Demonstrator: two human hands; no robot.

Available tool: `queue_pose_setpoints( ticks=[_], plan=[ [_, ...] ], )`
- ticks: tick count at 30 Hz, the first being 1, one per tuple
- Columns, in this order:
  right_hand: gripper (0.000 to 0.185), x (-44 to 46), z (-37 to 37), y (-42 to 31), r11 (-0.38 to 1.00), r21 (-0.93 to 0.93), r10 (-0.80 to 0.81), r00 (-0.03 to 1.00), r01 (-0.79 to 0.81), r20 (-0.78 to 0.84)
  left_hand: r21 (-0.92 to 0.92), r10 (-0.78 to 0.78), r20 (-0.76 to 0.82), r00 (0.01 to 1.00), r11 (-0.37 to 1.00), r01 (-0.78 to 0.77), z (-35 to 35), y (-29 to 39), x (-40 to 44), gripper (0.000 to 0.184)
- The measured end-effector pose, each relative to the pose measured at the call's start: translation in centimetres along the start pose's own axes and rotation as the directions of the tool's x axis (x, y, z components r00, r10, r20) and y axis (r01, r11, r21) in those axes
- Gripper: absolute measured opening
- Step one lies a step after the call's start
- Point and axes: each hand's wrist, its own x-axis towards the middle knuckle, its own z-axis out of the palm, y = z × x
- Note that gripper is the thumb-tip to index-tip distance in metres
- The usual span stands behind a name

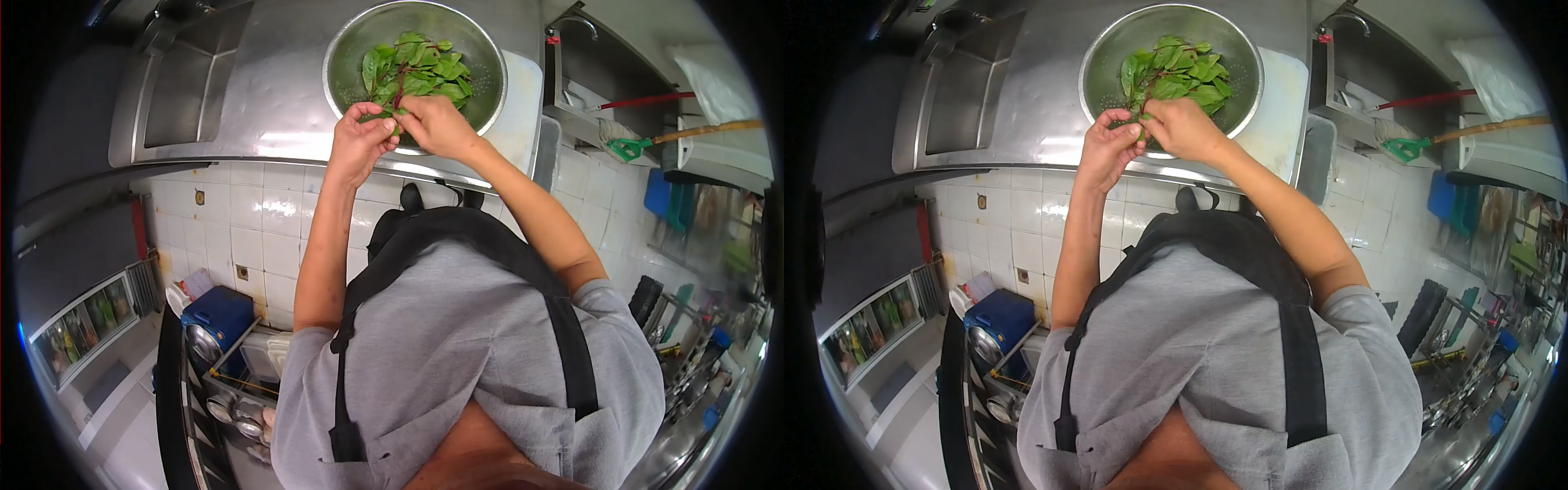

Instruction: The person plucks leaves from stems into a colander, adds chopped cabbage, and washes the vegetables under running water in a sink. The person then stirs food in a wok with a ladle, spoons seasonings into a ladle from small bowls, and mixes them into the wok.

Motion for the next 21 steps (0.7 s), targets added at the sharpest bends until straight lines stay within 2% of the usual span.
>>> queue_pose_setpoints(
  ticks=[1,4,5,6,8,9,10,12,13,14,15,16,17,18,19,21],
  plan=[
    [0.018,0.0,0.4,0.4,0.984,-0.164,-0.08,0.996,0.075,-0.025,0.095,0.028,-0.049,0.998,0.995,-0.024,0.3,-0.1,0.0,0.033],
    [0.018,-0.1,0.3,2.2,0.944,-0.328,0.001,0.993,-0.039,-0.115,0.382,0.315,-0.139,0.939,0.892,-0.243,1.2,0.0,0.0,0.03],
    [0.018,-0.1,0.0,2.9,0.921,-0.379,0.028,0.988,-0.085,-0.155,0.374,0.36,-0.17,0.917,0.885,-0.278,0.9,0.4,0.2,0.028],
    [0.019,-0.1,-0.8,3.1,0.904,-0.399,0.123,0.987,-0.156,-0.106,0.369,0.402,-0.199,0.894,0.876,-0.312,0.5,1.5,0.3,0.027],
    [0.029,-0.5,-2.0,4.4,0.866,-0.471,0.183,0.983,-0.166,-0.009,0.362,0.484,-0.231,0.844,0.848,-0.387,0.5,3.1,0.6,0.019],
    [0.035,-1.1,-2.3,4.7,0.844,-0.507,0.226,0.973,-0.176,0.038,0.37,0.489,-0.204,0.848,0.841,-0.395,1.1,3.5,0.3,0.018],
    [0.056,-0.9,-3.6,3.2,0.839,-0.5,0.281,0.958,-0.217,0.055,0.377,0.494,-0.174,0.852,0.832,-0.407,1.7,3.9,0.3,0.017],
    [0.053,-0.7,-5.9,0.7,0.925,-0.139,0.355,0.935,-0.353,-0.008,0.339,0.514,-0.11,0.851,0.824,-0.454,3.0,3.3,1.1,0.015],
    [0.052,-1.1,-6.2,-0.1,0.916,0.06,0.4,0.916,-0.398,-0.029,0.411,0.556,-0.05,0.83,0.769,-0.49,4.3,2.5,1.3,0.014],
    [0.039,-1.7,-6.0,-0.3,0.766,0.492,0.487,0.873,-0.414,-0.022,0.448,0.568,0.004,0.823,0.735,-0.509,5.7,1.2,1.8,0.012],
    [0.035,-2.4,-6.0,-0.1,0.768,0.512,0.484,0.872,-0.384,-0.073,0.561,0.57,0.102,0.815,0.644,-0.521,7.1,0.0,2.2,0.013],
    [0.032,-3.5,-6.3,0.1,0.772,0.528,0.485,0.866,-0.355,-0.125,0.57,0.522,0.198,0.83,0.628,-0.531,10.7,1.0,1.1,0.017],
    [0.03,-4.8,-6.8,0.5,0.776,0.54,0.486,0.855,-0.327,-0.182,0.635,0.601,0.349,0.719,0.412,-0.654,11.7,-0.6,2.2,0.022],
    [0.026,-6.1,-7.6,0.8,0.863,0.413,0.436,0.843,-0.292,-0.316,0.651,0.589,0.439,0.679,0.312,-0.692,12.6,-1.3,2.6,0.022],
    [0.026,-7.5,-8.9,1.2,0.789,0.529,0.527,0.788,-0.314,-0.318,0.654,0.569,0.526,0.632,0.205,-0.728,13.5,-1.8,2.9,0.023],
    [0.026,-11.2,-11.3,2.0,0.591,0.746,0.692,0.668,-0.307,-0.274,0.653,0.611,0.574,0.546,0.061,-0.755,15.1,-1.6,2.9,0.022]
  ],
)
